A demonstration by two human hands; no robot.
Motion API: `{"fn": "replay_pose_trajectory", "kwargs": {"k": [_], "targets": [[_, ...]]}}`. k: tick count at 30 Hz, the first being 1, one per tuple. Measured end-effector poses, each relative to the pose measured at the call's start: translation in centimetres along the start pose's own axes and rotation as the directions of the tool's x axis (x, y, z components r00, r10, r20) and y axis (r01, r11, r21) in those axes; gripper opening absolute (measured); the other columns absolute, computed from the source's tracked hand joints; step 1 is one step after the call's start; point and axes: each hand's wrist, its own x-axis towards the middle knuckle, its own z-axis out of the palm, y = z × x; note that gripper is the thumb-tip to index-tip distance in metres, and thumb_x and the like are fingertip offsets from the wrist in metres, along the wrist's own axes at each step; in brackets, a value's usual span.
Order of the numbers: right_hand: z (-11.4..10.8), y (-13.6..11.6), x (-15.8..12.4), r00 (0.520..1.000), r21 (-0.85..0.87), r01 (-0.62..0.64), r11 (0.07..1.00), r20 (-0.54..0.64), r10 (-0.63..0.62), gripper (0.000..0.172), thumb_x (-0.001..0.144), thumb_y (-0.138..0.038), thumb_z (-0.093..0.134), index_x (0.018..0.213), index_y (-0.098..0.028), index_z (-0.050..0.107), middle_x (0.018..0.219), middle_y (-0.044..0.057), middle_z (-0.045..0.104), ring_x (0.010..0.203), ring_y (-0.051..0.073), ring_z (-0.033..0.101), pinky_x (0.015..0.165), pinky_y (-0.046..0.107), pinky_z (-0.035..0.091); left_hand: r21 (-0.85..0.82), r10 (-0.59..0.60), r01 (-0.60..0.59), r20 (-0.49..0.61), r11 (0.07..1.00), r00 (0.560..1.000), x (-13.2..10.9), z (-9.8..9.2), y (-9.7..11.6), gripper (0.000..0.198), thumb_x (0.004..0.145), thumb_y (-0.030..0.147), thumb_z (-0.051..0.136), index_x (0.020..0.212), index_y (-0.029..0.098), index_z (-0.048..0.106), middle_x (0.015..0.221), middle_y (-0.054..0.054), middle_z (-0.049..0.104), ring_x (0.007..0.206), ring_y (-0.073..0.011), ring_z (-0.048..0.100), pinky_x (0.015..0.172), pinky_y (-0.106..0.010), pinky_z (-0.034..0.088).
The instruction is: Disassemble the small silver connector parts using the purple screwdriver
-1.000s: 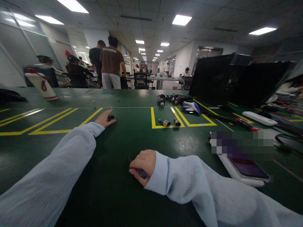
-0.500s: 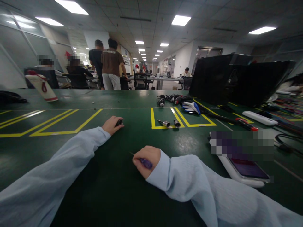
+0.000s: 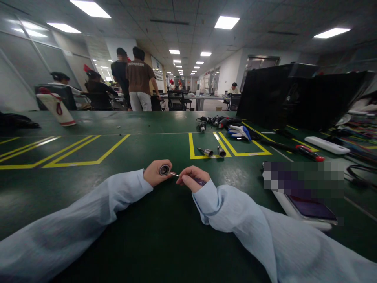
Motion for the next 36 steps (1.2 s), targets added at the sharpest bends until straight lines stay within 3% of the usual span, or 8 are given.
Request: {"fn": "replay_pose_trajectory", "kwargs": {"k": [11, 13, 16, 21, 25, 29, 33, 36], "targets": [[0.7, -0.8, -1.2, 0.967, -0.544, 0.245, 0.803, 0.076, -0.243, 0.009, 0.067, -0.017, 0.052, 0.063, -0.017, 0.06, 0.064, 0.002, 0.064, 0.062, 0.014, 0.056, 0.064, 0.026, 0.044, 0.211, 0.126, -0.132, 0.042, 0.969, 0.991, -1.3, 1.1, 1.7, 0.006, 0.066, 0.022, 0.049, 0.063, 0.017, 0.049, 0.056, 0.001, 0.054, 0.053, -0.0113, 0.05, 0.05, -0.021, 0.037], [0.6, -0.9, -1.1, 0.983, -0.476, 0.177, 0.862, 0.047, -0.176, 0.01, 0.066, -0.019, 0.052, 0.061, -0.017, 0.06, 0.062, 0.002, 0.063, 0.06, 0.014, 0.056, 0.063, 0.027, 0.045, 0.227, 0.141, -0.149, 0.051, 0.962, 0.989, -1.4, 1.1, 1.9, 0.005, 0.066, 0.021, 0.048, 0.063, 0.017, 0.048, 0.056, 0.001, 0.053, 0.053, -0.0115, 0.05, 0.05, -0.021, 0.037], [0.1, -0.9, -0.5, 0.997, -0.118, -0.065, 0.991, 0.022, 0.068, 0.012, 0.066, -0.023, 0.053, 0.059, -0.016, 0.059, 0.057, 0.002, 0.064, 0.055, 0.013, 0.058, 0.058, 0.027, 0.048, 0.219, 0.147, -0.156, 0.057, 0.963, 0.987, -1.5, 1.0, 2.1, 0.007, 0.069, 0.02, 0.047, 0.063, 0.016, 0.049, 0.056, 0.0, 0.054, 0.052, -0.0112, 0.051, 0.05, -0.021, 0.037], [-0.6, -0.5, 0.2, 0.966, 0.247, -0.256, 0.935, 0.091, 0.241, 0.011, 0.062, -0.025, 0.055, 0.06, -0.015, 0.057, 0.055, 0.0, 0.065, 0.049, 0.012, 0.058, 0.055, 0.027, 0.049, 0.166, 0.128, -0.133, 0.04, 0.977, 0.991, -1.6, 1.0, 2.1, 0.01, 0.071, 0.024, 0.049, 0.064, 0.016, 0.05, 0.057, 0.001, 0.055, 0.053, -0.0104, 0.051, 0.051, -0.02, 0.038], [0.0, -0.6, -0.5, 0.996, -0.083, -0.085, 0.993, 0.019, 0.087, 0.011, 0.065, -0.024, 0.053, 0.06, -0.016, 0.058, 0.057, 0.0, 0.063, 0.053, 0.011, 0.056, 0.056, 0.025, 0.046, 0.26, 0.104, -0.111, 0.038, 0.959, 0.994, -1.7, 1.2, 2.1, 0.012, 0.071, 0.026, 0.049, 0.064, 0.017, 0.049, 0.057, 0.0, 0.054, 0.053, -0.0114, 0.051, 0.05, -0.021, 0.036], [0.5, -0.8, -1.3, 0.994, -0.441, 0.106, 0.891, 0.042, -0.098, 0.012, 0.065, -0.024, 0.053, 0.059, -0.016, 0.061, 0.06, 0.001, 0.062, 0.058, 0.013, 0.054, 0.059, 0.026, 0.042, 0.397, 0.106, -0.12, 0.058, 0.91, 0.993, -1.9, 1.3, 2.2, 0.01, 0.071, 0.025, 0.047, 0.067, 0.017, 0.051, 0.06, -0.003, 0.055, 0.057, -0.0149, 0.053, 0.052, -0.024, 0.037], [0.0, -1.0, -0.7, 0.992, -0.112, -0.115, 0.987, 0.042, 0.12, 0.012, 0.063, -0.024, 0.053, 0.055, -0.016, 0.058, 0.053, -0.001, 0.062, 0.05, 0.011, 0.054, 0.053, 0.024, 0.044, 0.376, 0.131, -0.145, 0.063, 0.915, 0.989, -2.1, 1.2, 2.3, 0.013, 0.073, 0.027, 0.046, 0.066, 0.017, 0.051, 0.058, -0.001, 0.053, 0.055, -0.0138, 0.051, 0.051, -0.024, 0.036], [-0.5, -0.7, 0.2, 0.951, 0.238, -0.305, 0.922, 0.125, 0.282, 0.009, 0.059, -0.022, 0.053, 0.055, -0.014, 0.057, 0.051, 0.0, 0.064, 0.046, 0.011, 0.057, 0.051, 0.025, 0.046, 0.312, 0.141, -0.149, 0.049, 0.938, 0.989, -2.0, 1.0, 2.0, 0.013, 0.072, 0.027, 0.048, 0.064, 0.017, 0.05, 0.057, 0.0, 0.053, 0.052, -0.0116, 0.05, 0.05, -0.022, 0.036]]}}
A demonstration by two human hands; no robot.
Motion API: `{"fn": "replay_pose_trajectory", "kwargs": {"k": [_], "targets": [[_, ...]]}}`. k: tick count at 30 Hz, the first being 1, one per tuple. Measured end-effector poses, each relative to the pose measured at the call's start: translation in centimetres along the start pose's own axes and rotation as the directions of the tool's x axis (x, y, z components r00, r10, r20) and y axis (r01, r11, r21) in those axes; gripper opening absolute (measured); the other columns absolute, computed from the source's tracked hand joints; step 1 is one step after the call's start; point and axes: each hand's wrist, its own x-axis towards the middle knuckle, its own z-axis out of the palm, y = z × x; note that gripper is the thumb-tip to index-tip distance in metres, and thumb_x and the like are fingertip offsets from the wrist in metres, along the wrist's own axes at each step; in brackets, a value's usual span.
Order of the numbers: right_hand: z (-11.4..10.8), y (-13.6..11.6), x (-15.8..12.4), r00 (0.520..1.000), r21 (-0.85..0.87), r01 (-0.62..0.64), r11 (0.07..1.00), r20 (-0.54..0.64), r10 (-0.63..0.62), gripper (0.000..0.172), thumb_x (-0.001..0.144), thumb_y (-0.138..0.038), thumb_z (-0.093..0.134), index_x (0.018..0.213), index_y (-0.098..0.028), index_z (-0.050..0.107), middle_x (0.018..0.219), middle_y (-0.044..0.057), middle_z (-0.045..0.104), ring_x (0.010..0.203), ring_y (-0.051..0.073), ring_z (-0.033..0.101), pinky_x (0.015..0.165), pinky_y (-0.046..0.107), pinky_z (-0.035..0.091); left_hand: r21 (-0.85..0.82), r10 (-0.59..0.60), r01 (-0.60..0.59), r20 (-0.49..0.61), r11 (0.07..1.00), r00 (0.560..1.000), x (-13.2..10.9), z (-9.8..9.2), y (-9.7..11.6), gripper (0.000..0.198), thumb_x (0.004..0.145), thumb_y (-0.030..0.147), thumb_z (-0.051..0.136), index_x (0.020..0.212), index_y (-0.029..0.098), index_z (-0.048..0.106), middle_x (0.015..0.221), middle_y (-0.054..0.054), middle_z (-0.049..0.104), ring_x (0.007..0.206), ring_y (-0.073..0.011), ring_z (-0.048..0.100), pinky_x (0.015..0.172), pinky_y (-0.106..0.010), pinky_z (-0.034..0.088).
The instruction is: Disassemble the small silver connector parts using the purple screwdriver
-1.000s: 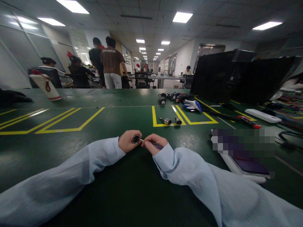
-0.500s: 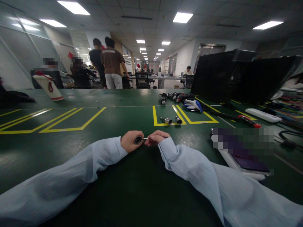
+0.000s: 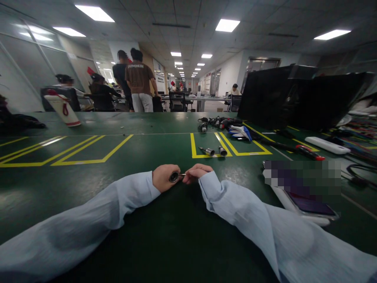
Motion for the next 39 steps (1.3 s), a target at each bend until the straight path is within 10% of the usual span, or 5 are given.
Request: {"fn": "replay_pose_trajectory", "kwargs": {"k": [5, 11, 20, 30, 39], "targets": [[-0.2, 0.3, 0.3, 1.0, 0.057, -0.007, 0.998, -0.005, 0.007, 0.008, 0.06, -0.022, 0.055, 0.057, -0.015, 0.057, 0.051, 0.0, 0.065, 0.046, 0.011, 0.057, 0.051, 0.024, 0.047, -0.049, -0.041, 0.041, -0.007, 0.998, 0.999, 0.1, -0.1, 0.1, 0.012, 0.071, 0.026, 0.05, 0.063, 0.017, 0.049, 0.058, 0.001, 0.054, 0.052, -0.0109, 0.051, 0.048, -0.021, 0.036], [0.6, 0.8, -0.6, 0.975, -0.387, 0.148, 0.91, -0.098, -0.201, 0.008, 0.061, -0.02, 0.056, 0.056, -0.016, 0.061, 0.052, -0.001, 0.063, 0.049, 0.011, 0.055, 0.052, 0.024, 0.046, 0.102, -0.042, 0.041, 0.006, 0.994, 0.999, 0.1, -0.1, 0.8, 0.012, 0.072, 0.026, 0.048, 0.065, 0.018, 0.05, 0.059, -0.001, 0.054, 0.055, -0.0139, 0.052, 0.05, -0.023, 0.035], [-0.6, 0.3, 0.5, 0.983, 0.192, -0.184, 0.964, 0.05, 0.177, 0.006, 0.058, -0.019, 0.056, 0.059, -0.013, 0.057, 0.049, 0.001, 0.066, 0.042, 0.01, 0.058, 0.048, 0.022, 0.047, -0.038, 0.008, -0.01, -0.057, 0.999, 0.998, 0.0, -0.3, 0.3, 0.014, 0.073, 0.027, 0.047, 0.064, 0.017, 0.048, 0.058, 0.0, 0.053, 0.053, -0.0115, 0.05, 0.05, -0.021, 0.037], [0.7, 0.1, -0.7, 0.997, -0.057, 0.046, 0.997, -0.066, -0.049, 0.006, 0.061, -0.019, 0.058, 0.06, -0.014, 0.062, 0.051, -0.001, 0.064, 0.045, 0.008, 0.056, 0.05, 0.021, 0.047, 0.115, 0.004, 0.003, -0.065, 0.993, 0.998, 0.0, -0.4, 0.7, 0.012, 0.074, 0.024, 0.045, 0.065, 0.017, 0.05, 0.058, 0.0, 0.052, 0.054, -0.0124, 0.05, 0.05, -0.022, 0.035], [-0.7, 0.6, 0.6, 0.979, 0.257, -0.186, 0.948, 0.129, 0.157, 0.007, 0.058, -0.019, 0.061, 0.061, -0.013, 0.059, 0.053, 0.003, 0.067, 0.046, 0.011, 0.06, 0.051, 0.023, 0.046, -0.064, 0.045, -0.055, -0.154, 0.996, 0.987, -0.2, -0.4, 0.3, 0.008, 0.072, 0.017, 0.046, 0.063, 0.016, 0.048, 0.056, 0.001, 0.052, 0.052, -0.01, 0.049, 0.05, -0.02, 0.037]]}}
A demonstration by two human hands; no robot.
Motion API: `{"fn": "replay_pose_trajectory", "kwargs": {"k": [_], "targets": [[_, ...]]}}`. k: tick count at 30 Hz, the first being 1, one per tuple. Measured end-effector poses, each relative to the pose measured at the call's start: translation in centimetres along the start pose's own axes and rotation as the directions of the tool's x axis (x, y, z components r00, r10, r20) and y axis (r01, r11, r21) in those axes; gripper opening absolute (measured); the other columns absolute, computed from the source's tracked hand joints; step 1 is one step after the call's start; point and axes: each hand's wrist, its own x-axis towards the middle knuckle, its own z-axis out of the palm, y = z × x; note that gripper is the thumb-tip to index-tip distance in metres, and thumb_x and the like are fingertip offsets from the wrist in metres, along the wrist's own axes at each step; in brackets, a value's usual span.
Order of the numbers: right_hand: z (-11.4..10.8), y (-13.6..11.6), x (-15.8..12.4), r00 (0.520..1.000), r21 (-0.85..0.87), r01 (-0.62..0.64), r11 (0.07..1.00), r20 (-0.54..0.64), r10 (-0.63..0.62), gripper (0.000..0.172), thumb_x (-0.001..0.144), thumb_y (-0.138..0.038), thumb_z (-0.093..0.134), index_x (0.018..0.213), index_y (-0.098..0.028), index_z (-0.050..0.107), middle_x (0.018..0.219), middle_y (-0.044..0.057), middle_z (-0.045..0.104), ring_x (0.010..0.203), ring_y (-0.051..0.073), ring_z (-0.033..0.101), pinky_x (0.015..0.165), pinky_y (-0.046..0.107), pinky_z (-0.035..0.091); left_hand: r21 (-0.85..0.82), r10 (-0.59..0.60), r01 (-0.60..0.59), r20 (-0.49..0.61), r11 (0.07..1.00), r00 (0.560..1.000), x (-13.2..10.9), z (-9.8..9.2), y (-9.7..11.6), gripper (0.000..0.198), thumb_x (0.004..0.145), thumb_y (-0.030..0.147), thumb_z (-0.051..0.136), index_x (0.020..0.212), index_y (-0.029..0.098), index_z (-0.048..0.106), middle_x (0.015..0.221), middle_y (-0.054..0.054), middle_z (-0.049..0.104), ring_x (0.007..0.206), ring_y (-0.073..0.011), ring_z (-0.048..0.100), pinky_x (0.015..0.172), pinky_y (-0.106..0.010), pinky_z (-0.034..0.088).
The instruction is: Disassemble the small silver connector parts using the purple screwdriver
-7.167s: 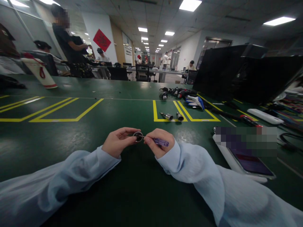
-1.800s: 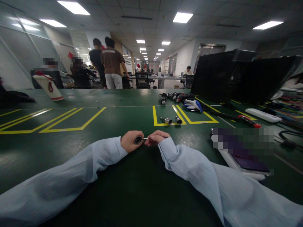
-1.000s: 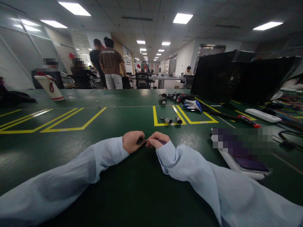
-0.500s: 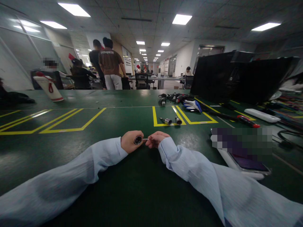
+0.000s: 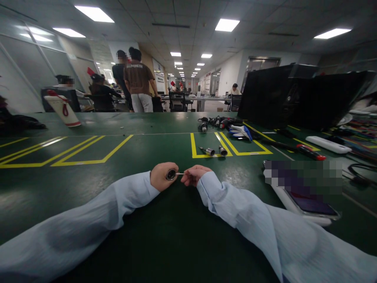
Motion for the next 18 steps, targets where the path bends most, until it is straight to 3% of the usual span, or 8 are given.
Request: {"fn": "replay_pose_trajectory", "kwargs": {"k": [4, 10, 14, 18], "targets": [[0.1, 0.2, -0.2, 0.996, -0.041, 0.084, 0.996, -0.022, -0.085, 0.005, 0.062, -0.019, 0.06, 0.06, -0.014, 0.059, 0.053, 0.002, 0.067, 0.046, 0.011, 0.059, 0.051, 0.023, 0.046, -0.023, -0.01, 0.01, 0.008, 1.0, 1.0, 0.1, 0.2, 0.0, 0.009, 0.072, 0.019, 0.047, 0.064, 0.016, 0.049, 0.056, 0.001, 0.053, 0.052, -0.0102, 0.05, 0.05, -0.02, 0.038], [0.8, 0.6, -0.9, 0.962, -0.321, 0.229, 0.919, -0.071, -0.265, 0.004, 0.063, -0.017, 0.06, 0.061, -0.015, 0.062, 0.052, -0.001, 0.064, 0.048, 0.01, 0.057, 0.053, 0.023, 0.047, 0.175, 0.019, -0.029, 0.059, 0.984, 0.998, 0.1, 0.4, 0.0, 0.006, 0.069, 0.018, 0.047, 0.067, 0.016, 0.052, 0.061, -0.002, 0.057, 0.057, -0.0136, 0.054, 0.053, -0.023, 0.038], [0.2, 0.5, -0.4, 0.989, -0.175, 0.132, 0.976, -0.036, -0.14, 0.005, 0.061, -0.019, 0.06, 0.059, -0.015, 0.061, 0.052, 0.0, 0.065, 0.047, 0.011, 0.058, 0.054, 0.025, 0.046, 0.152, 0.071, -0.078, 0.048, 0.985, 0.996, 0.0, 0.4, -0.1, 0.008, 0.07, 0.016, 0.046, 0.065, 0.016, 0.052, 0.059, -0.001, 0.056, 0.055, -0.0126, 0.052, 0.052, -0.022, 0.038], [-0.4, 0.3, 0.2, 0.998, -0.043, 0.051, 0.998, 0.034, -0.049, 0.009, 0.057, -0.021, 0.064, 0.061, -0.013, 0.061, 0.056, 0.002, 0.067, 0.05, 0.012, 0.06, 0.055, 0.024, 0.044, 0.014, 0.031, -0.031, -0.018, 0.999, 0.999, 0.0, 0.2, -0.1, 0.008, 0.071, 0.017, 0.047, 0.063, 0.015, 0.05, 0.055, 0.001, 0.052, 0.05, -0.0098, 0.048, 0.049, -0.02, 0.037]]}}
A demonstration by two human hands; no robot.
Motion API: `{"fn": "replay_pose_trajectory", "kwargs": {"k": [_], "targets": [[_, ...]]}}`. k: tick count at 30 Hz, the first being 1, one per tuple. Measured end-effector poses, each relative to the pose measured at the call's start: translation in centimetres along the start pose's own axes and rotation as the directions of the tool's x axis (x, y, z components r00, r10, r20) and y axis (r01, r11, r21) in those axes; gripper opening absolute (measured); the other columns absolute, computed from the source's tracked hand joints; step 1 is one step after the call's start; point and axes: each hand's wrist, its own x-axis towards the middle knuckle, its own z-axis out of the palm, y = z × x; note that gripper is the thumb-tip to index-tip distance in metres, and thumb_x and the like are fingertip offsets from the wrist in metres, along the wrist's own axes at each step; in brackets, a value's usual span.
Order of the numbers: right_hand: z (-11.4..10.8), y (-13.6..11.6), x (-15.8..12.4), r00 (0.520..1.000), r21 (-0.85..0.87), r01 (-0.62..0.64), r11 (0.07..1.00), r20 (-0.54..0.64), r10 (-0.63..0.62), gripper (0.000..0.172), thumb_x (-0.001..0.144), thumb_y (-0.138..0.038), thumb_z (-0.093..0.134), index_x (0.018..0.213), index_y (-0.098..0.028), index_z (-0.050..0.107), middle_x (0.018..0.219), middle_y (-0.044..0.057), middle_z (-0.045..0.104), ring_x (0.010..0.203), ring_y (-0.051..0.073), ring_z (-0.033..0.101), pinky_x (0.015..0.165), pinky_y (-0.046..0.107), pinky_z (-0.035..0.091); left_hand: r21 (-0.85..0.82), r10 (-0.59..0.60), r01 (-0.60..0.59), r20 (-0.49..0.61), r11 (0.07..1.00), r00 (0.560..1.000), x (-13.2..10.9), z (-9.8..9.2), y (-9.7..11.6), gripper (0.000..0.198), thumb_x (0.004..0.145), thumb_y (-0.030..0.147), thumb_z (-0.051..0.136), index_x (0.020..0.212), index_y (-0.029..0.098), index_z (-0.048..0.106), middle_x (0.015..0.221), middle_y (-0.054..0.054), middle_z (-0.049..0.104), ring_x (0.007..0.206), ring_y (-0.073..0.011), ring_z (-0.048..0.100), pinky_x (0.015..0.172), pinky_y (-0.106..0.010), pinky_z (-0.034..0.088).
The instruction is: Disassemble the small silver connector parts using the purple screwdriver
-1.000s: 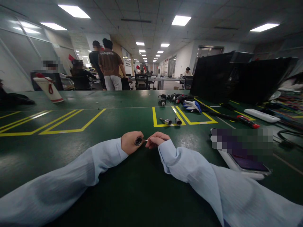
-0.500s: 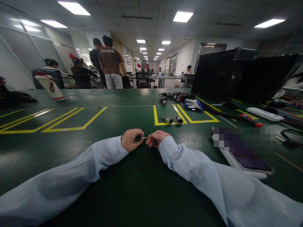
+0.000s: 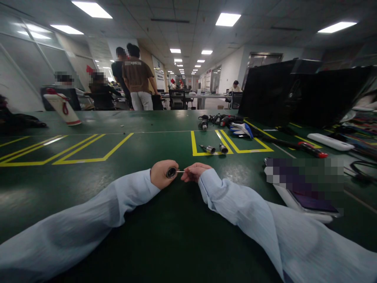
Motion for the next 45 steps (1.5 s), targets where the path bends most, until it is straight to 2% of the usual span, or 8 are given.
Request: {"fn": "replay_pose_trajectory", "kwargs": {"k": [5, 10, 13, 23, 30, 33, 38, 45], "targets": [[0.2, 0.2, -0.1, 0.996, -0.047, 0.075, 0.996, -0.043, -0.077, 0.009, 0.059, -0.024, 0.062, 0.061, -0.015, 0.061, 0.056, 0.001, 0.067, 0.052, 0.012, 0.06, 0.058, 0.025, 0.044, -0.087, -0.047, 0.047, -0.001, 0.995, 0.999, 0.1, 0.1, 0.0, 0.009, 0.07, 0.02, 0.049, 0.062, 0.015, 0.048, 0.053, 0.002, 0.051, 0.049, -0.0092, 0.048, 0.048, -0.019, 0.037], [1.0, -0.1, -0.9, 0.953, -0.384, 0.218, 0.897, -0.112, -0.28, 0.008, 0.063, -0.023, 0.059, 0.061, -0.016, 0.064, 0.057, 0.001, 0.067, 0.059, 0.013, 0.058, 0.066, 0.028, 0.044, 0.088, -0.076, 0.072, 0.042, 0.994, 0.996, 0.2, 0.1, 0.1, 0.005, 0.069, 0.017, 0.048, 0.064, 0.016, 0.05, 0.058, 0.0, 0.054, 0.053, -0.0111, 0.05, 0.049, -0.021, 0.036], [1.1, -0.4, -1.1, 0.951, -0.475, 0.212, 0.854, -0.1, -0.291, 0.009, 0.063, -0.022, 0.059, 0.061, -0.017, 0.065, 0.057, 0.001, 0.067, 0.064, 0.014, 0.057, 0.068, 0.028, 0.042, 0.161, -0.036, 0.024, 0.073, 0.987, 0.997, 0.2, 0.0, 0.1, 0.005, 0.067, 0.016, 0.047, 0.065, 0.016, 0.051, 0.06, -0.001, 0.056, 0.056, -0.0129, 0.052, 0.052, -0.023, 0.038], [0.4, -0.1, -0.3, 0.991, -0.235, 0.07, 0.969, -0.095, -0.095, 0.008, 0.062, -0.023, 0.058, 0.064, -0.016, 0.062, 0.06, 0.002, 0.068, 0.066, 0.014, 0.058, 0.062, 0.026, 0.037, -0.121, -0.109, 0.107, -0.009, 0.987, 0.994, 0.0, -0.2, 0.3, 0.011, 0.072, 0.021, 0.048, 0.062, 0.016, 0.048, 0.054, 0.002, 0.05, 0.049, -0.0086, 0.047, 0.046, -0.019, 0.036], [1.1, -0.3, -1.0, 0.963, -0.446, 0.189, 0.875, -0.089, -0.254, 0.012, 0.066, -0.027, 0.058, 0.065, -0.018, 0.064, 0.063, 0.002, 0.068, 0.067, 0.015, 0.056, 0.069, 0.028, 0.039, 0.122, -0.09, 0.085, 0.036, 0.989, 0.995, 0.2, -0.1, 0.3, 0.006, 0.069, 0.018, 0.048, 0.064, 0.016, 0.05, 0.057, 0.0, 0.054, 0.053, -0.0121, 0.051, 0.05, -0.022, 0.037], [1.1, -0.4, -1.1, 0.963, -0.462, 0.18, 0.868, -0.095, -0.25, 0.011, 0.065, -0.026, 0.059, 0.064, -0.017, 0.065, 0.06, 0.001, 0.068, 0.067, 0.015, 0.057, 0.073, 0.029, 0.039, 0.188, -0.052, 0.036, 0.08, 0.982, 0.995, 0.2, -0.1, 0.3, 0.004, 0.067, 0.015, 0.049, 0.064, 0.016, 0.051, 0.06, -0.001, 0.056, 0.056, -0.0138, 0.053, 0.052, -0.023, 0.037], [0.6, -0.2, -0.6, 0.986, -0.285, 0.074, 0.956, -0.12, -0.112, 0.009, 0.061, -0.024, 0.06, 0.063, -0.016, 0.063, 0.058, 0.002, 0.068, 0.063, 0.014, 0.059, 0.062, 0.026, 0.039, 0.109, -0.069, 0.063, 0.048, 0.992, 0.996, 0.2, 0.0, 0.3, 0.005, 0.069, 0.017, 0.047, 0.065, 0.016, 0.05, 0.058, 0.0, 0.054, 0.054, -0.0119, 0.052, 0.051, -0.021, 0.038], [0.3, 0.2, -0.2, 0.99, -0.15, 0.046, 0.988, -0.121, -0.065, 0.01, 0.059, -0.024, 0.061, 0.062, -0.015, 0.061, 0.058, 0.002, 0.068, 0.062, 0.013, 0.061, 0.058, 0.024, 0.039, -0.1, -0.147, 0.148, 0.013, 0.984, 0.989, 0.4, 0.1, 0.0, 0.012, 0.069, 0.024, 0.051, 0.061, 0.015, 0.048, 0.053, 0.003, 0.05, 0.048, -0.0086, 0.047, 0.045, -0.018, 0.036]]}}
